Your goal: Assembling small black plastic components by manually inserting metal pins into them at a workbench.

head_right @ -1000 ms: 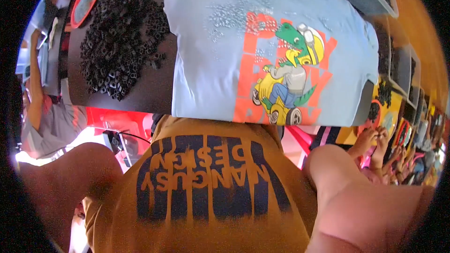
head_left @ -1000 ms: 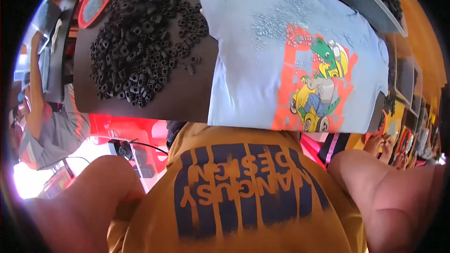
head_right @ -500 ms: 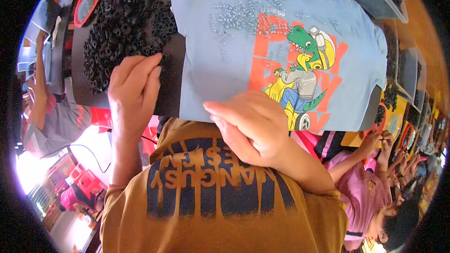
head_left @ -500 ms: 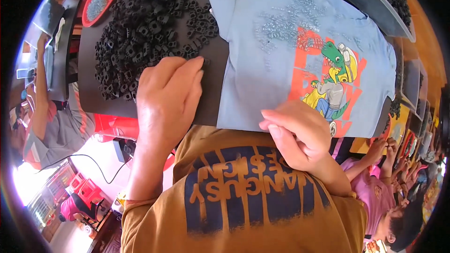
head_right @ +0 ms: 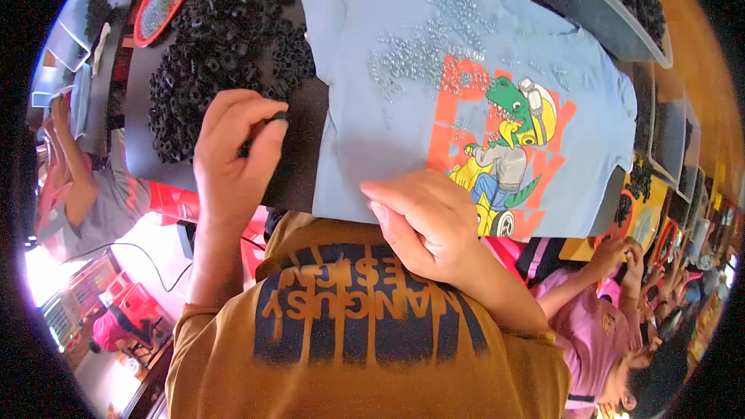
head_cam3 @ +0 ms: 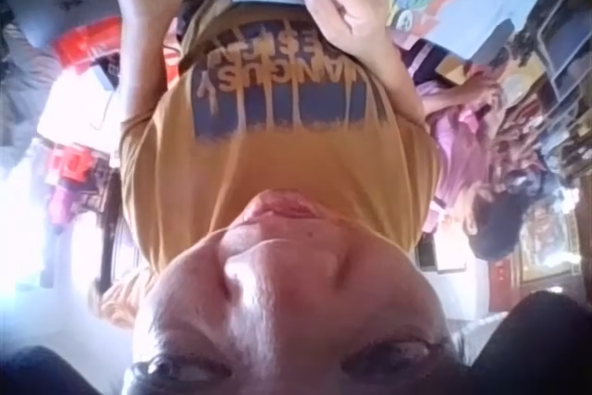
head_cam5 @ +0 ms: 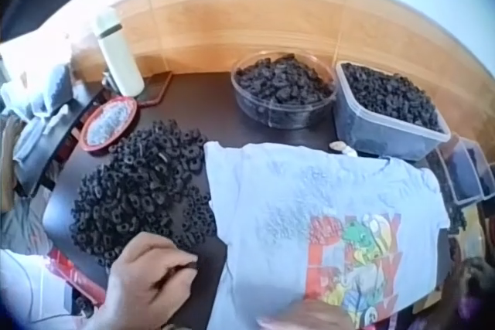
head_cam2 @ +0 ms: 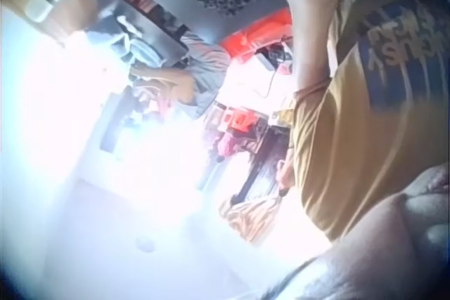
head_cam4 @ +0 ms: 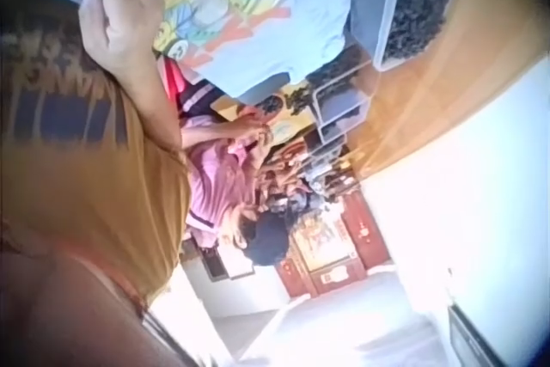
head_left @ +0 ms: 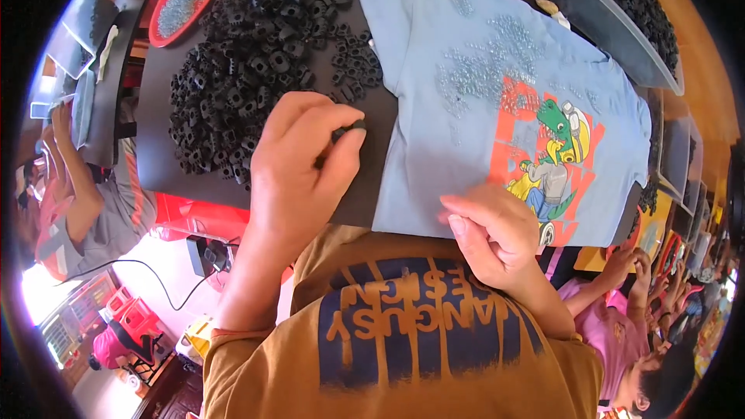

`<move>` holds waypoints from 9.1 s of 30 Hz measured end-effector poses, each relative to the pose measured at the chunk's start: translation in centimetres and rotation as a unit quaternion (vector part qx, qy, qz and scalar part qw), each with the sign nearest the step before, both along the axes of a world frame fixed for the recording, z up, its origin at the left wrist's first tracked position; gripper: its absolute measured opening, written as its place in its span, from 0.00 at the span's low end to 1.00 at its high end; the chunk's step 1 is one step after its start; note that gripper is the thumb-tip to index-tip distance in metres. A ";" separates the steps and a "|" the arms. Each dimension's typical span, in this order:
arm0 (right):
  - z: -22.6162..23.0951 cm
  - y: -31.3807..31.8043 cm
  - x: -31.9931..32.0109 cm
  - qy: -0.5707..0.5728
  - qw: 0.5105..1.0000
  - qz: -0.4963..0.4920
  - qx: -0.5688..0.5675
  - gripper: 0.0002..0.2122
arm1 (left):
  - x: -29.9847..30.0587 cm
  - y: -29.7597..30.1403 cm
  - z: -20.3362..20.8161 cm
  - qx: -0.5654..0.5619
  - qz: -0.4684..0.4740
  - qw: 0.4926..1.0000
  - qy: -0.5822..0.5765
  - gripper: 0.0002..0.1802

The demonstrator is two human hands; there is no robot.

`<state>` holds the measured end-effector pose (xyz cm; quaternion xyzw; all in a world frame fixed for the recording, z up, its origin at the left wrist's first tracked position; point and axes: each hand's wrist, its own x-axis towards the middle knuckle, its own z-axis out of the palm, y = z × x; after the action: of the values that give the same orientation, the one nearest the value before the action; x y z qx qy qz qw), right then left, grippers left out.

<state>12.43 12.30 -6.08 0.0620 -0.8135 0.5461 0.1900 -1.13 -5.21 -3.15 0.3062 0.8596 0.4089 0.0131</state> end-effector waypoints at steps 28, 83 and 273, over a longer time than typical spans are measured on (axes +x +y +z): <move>0.3 -0.3 -0.2 -0.014 0.999 -0.025 0.024 0.09 | -11.0 -2.1 -0.3 -0.214 0.034 0.945 0.245 0.08; -0.3 2.3 2.0 -0.002 0.979 -0.090 -0.182 0.13 | 3.2 6.2 2.8 0.077 -0.179 0.931 -0.308 0.08; 3.5 3.8 0.8 -0.196 0.856 -0.029 -0.477 0.09 | 3.6 7.5 1.3 0.067 -0.260 0.962 0.044 0.28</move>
<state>13.21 16.13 -2.57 -0.1683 -0.4751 0.8623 0.0485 2.42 2.25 -1.83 0.5367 0.7210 0.4342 0.0603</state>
